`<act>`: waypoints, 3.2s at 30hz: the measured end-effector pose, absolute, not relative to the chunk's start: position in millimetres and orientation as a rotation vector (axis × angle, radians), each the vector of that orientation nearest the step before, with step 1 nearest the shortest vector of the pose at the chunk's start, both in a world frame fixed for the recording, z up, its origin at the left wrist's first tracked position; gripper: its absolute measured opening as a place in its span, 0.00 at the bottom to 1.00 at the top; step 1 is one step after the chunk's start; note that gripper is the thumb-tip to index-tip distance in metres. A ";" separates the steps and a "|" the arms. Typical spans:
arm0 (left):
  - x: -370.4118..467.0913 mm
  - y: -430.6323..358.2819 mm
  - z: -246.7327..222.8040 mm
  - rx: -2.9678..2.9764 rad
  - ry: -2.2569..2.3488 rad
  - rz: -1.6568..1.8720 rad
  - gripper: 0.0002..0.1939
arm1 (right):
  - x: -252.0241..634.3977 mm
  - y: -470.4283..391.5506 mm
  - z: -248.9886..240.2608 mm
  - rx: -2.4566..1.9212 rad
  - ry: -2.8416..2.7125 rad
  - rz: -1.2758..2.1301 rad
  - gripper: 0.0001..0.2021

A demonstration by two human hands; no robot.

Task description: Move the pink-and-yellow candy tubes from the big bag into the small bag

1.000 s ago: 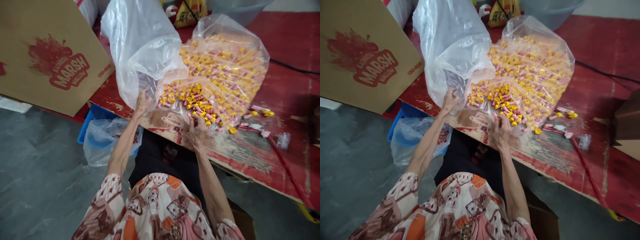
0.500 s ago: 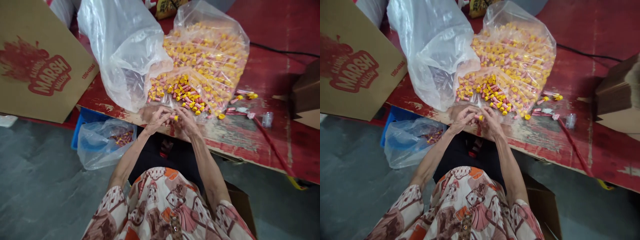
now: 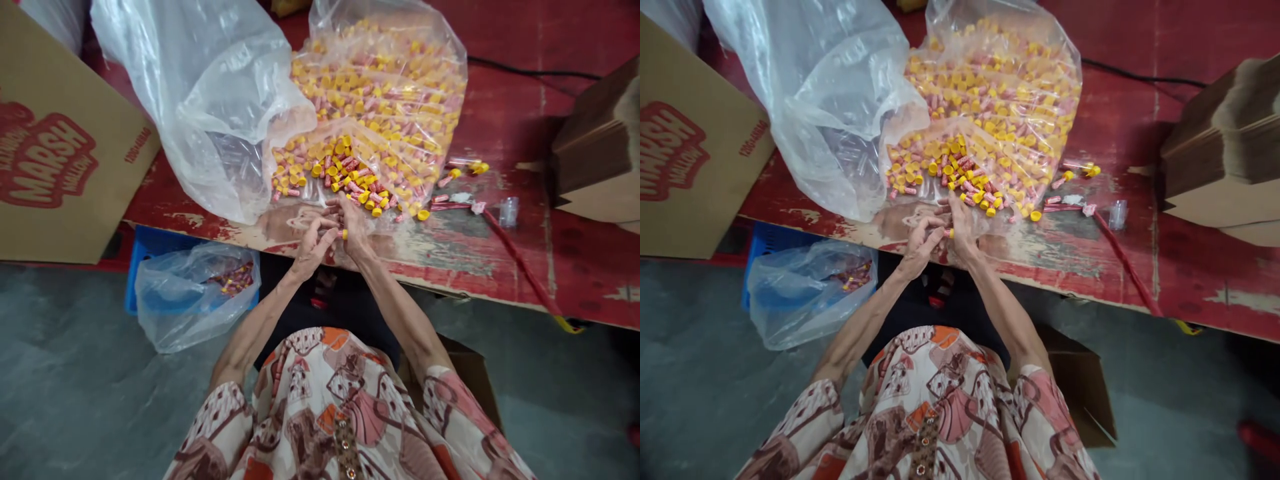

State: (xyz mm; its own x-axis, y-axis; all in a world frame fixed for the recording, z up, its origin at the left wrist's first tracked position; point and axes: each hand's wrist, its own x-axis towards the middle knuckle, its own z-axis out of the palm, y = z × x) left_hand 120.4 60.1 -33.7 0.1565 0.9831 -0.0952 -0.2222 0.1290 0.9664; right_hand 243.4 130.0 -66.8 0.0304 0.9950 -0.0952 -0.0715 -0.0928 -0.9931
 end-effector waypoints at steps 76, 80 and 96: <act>64.4 90.1 -25.3 0.827 1.140 1.152 0.35 | 222.2 124.8 -41.0 -1.159 -0.731 1.241 0.29; 72.7 81.8 -22.0 0.930 1.095 1.090 0.34 | 235.1 151.5 -35.6 -1.157 -0.717 1.511 0.39; 89.0 70.9 -16.1 1.098 1.114 1.024 0.29 | 229.6 130.3 -46.8 -1.144 -0.726 1.601 0.38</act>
State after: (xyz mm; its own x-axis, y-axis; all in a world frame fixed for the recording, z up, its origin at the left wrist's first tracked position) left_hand 89.0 70.9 -16.1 0.1520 0.9764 -0.1537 -0.0704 0.1658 0.9836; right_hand 229.6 130.3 -46.8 -0.0558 0.9436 -0.3263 -0.3764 -0.3226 -0.8685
